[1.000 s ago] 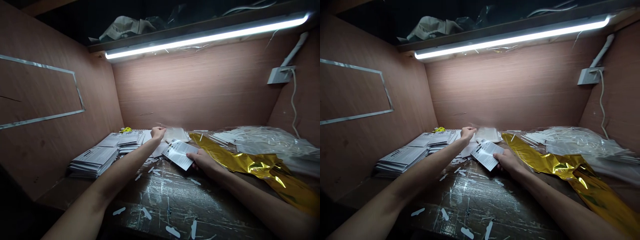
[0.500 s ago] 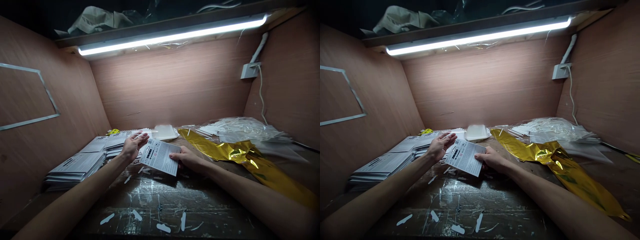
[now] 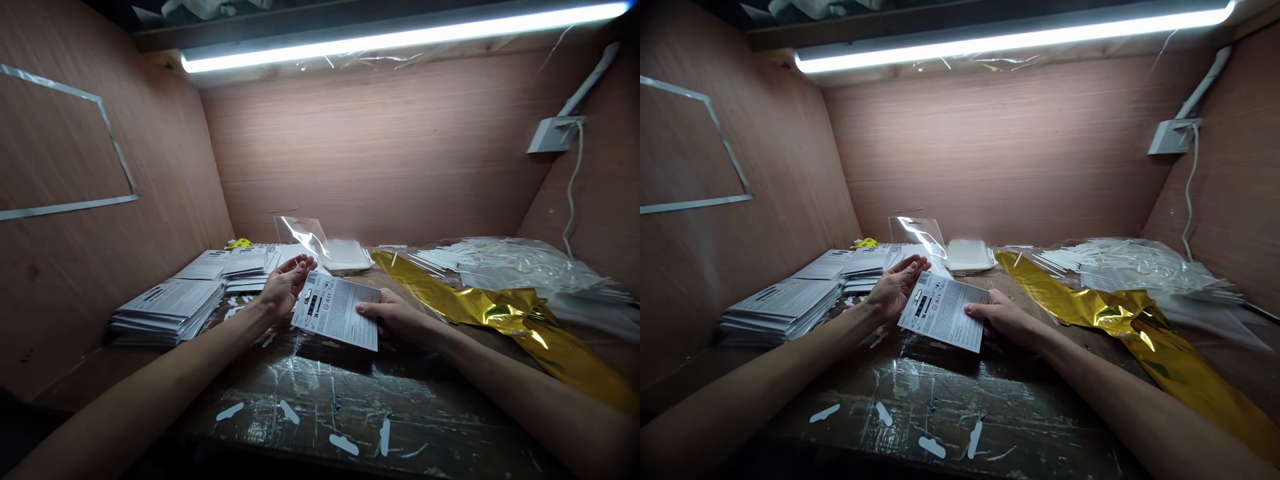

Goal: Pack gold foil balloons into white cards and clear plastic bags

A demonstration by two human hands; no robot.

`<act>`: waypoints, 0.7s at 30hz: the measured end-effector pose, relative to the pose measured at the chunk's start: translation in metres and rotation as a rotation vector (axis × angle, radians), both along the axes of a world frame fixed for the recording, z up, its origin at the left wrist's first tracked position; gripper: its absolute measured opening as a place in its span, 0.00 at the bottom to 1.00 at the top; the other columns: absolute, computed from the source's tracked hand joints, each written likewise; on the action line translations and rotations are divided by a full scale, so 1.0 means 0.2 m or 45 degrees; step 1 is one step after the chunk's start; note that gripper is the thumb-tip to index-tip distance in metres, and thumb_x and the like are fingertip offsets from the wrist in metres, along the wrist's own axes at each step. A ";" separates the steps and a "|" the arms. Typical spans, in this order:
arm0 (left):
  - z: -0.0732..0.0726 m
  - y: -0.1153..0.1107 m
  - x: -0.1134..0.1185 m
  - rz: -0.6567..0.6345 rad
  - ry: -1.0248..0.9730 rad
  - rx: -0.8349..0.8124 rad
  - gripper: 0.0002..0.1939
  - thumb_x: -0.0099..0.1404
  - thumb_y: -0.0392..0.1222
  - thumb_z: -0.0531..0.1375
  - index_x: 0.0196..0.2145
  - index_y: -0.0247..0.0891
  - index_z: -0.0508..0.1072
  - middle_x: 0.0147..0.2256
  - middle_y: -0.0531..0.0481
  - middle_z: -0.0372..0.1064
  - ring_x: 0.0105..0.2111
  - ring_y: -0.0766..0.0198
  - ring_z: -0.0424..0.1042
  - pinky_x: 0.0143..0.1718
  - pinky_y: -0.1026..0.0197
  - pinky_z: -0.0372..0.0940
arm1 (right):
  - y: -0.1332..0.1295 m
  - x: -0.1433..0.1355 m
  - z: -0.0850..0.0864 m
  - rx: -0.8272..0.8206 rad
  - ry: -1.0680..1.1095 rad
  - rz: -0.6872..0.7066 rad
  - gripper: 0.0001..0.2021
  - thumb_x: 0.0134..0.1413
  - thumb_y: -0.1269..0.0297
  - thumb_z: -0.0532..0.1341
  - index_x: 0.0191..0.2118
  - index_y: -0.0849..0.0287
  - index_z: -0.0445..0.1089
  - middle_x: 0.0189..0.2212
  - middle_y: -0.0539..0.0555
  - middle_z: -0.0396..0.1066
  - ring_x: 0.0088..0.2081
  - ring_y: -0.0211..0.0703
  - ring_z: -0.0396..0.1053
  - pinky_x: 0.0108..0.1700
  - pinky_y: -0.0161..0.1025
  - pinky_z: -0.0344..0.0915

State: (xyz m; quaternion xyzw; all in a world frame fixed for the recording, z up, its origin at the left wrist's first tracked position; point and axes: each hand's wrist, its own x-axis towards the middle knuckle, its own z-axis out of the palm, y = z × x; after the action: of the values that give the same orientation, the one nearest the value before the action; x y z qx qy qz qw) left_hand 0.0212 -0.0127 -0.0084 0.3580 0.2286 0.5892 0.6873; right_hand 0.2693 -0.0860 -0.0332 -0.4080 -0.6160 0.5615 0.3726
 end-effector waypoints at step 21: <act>-0.07 -0.07 0.06 -0.242 0.250 -0.127 0.17 0.75 0.37 0.51 0.47 0.28 0.79 0.46 0.33 0.79 0.43 0.55 0.80 0.46 0.55 0.74 | 0.11 0.07 -0.05 0.243 0.020 -0.779 0.16 0.51 0.51 0.68 0.32 0.62 0.72 0.24 0.53 0.72 0.24 0.42 0.69 0.22 0.35 0.62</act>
State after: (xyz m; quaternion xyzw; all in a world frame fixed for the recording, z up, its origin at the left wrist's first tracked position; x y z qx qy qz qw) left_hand 0.0325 -0.0263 -0.0219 0.3992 0.2889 0.4716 0.7313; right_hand 0.2825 -0.0638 -0.0438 -0.5333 -0.5116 0.3662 0.5655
